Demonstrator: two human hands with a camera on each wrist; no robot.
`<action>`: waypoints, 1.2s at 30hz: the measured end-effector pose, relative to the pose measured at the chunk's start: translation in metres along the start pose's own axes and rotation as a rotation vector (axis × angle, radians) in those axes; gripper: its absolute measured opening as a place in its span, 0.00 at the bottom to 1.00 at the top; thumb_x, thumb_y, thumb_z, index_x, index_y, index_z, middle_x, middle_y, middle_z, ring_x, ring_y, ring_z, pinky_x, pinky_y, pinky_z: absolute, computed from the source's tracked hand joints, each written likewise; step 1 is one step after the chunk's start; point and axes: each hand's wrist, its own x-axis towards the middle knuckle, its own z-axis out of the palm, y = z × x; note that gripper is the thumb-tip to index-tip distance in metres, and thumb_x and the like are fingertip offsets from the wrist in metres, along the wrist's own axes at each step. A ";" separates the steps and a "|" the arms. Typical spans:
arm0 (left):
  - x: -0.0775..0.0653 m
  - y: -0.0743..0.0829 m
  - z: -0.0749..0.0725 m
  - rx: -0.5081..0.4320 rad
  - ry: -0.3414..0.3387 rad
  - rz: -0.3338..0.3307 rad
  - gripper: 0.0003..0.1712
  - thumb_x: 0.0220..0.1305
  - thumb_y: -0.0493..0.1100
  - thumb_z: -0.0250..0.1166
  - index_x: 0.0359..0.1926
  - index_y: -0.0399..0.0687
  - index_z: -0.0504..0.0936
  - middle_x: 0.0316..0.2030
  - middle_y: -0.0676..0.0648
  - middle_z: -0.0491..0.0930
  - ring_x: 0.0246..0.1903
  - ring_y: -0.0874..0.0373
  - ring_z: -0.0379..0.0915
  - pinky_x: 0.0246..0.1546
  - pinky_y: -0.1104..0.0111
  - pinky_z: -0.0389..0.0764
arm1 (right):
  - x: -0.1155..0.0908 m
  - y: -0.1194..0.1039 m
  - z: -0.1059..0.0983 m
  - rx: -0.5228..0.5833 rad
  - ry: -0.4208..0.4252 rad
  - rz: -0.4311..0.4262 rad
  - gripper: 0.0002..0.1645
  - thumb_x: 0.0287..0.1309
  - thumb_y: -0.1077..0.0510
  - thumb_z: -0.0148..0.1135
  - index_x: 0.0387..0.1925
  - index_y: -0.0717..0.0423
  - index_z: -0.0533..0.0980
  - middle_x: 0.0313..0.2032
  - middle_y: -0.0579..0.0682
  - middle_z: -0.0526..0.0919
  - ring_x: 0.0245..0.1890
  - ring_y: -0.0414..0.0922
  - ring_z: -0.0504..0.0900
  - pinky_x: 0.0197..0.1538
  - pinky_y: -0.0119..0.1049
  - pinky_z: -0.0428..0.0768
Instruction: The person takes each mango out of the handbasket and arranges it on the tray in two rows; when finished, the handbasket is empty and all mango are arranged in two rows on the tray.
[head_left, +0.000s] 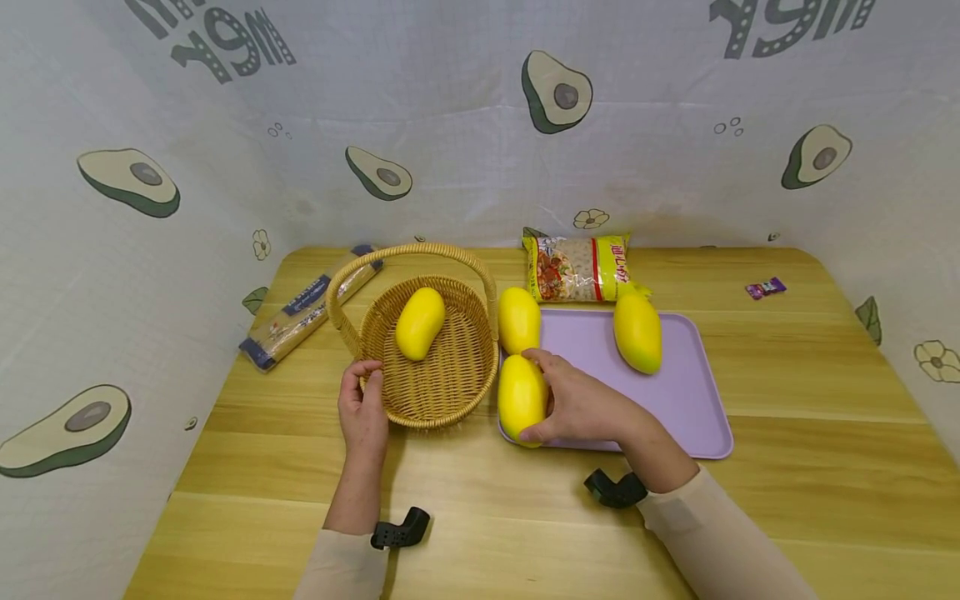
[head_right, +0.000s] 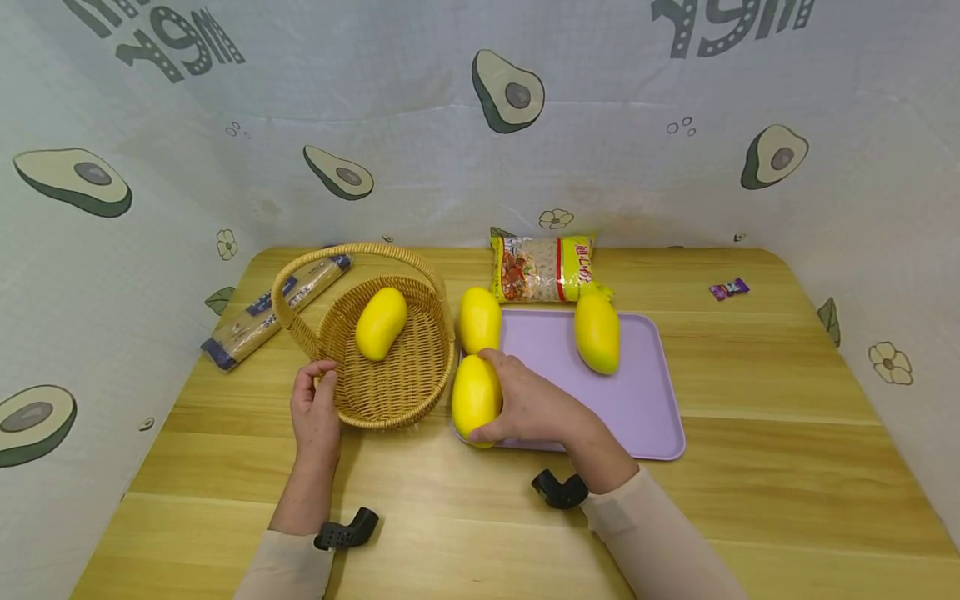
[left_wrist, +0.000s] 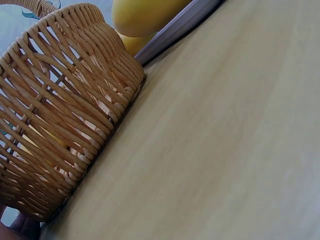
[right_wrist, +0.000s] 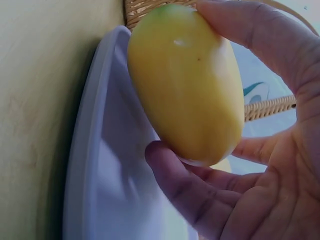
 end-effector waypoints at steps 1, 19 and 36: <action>0.000 0.000 0.000 -0.003 -0.001 -0.003 0.10 0.74 0.35 0.52 0.49 0.31 0.75 0.58 0.44 0.72 0.63 0.63 0.64 0.63 0.69 0.62 | 0.000 0.000 0.000 0.002 -0.003 0.003 0.72 0.39 0.41 0.83 0.77 0.61 0.52 0.71 0.63 0.66 0.65 0.54 0.72 0.68 0.53 0.72; 0.001 0.000 0.000 0.017 0.011 -0.012 0.10 0.74 0.35 0.52 0.49 0.32 0.75 0.59 0.44 0.72 0.64 0.62 0.63 0.64 0.68 0.61 | 0.003 0.006 0.001 -0.021 -0.019 0.026 0.71 0.39 0.36 0.83 0.77 0.59 0.55 0.58 0.59 0.72 0.43 0.45 0.72 0.46 0.38 0.74; 0.000 0.001 0.000 0.026 -0.001 -0.019 0.10 0.75 0.35 0.52 0.49 0.32 0.75 0.62 0.43 0.71 0.66 0.61 0.62 0.65 0.67 0.61 | 0.002 0.009 -0.001 -0.010 -0.041 0.044 0.72 0.39 0.36 0.84 0.78 0.58 0.54 0.51 0.56 0.74 0.39 0.44 0.74 0.43 0.36 0.74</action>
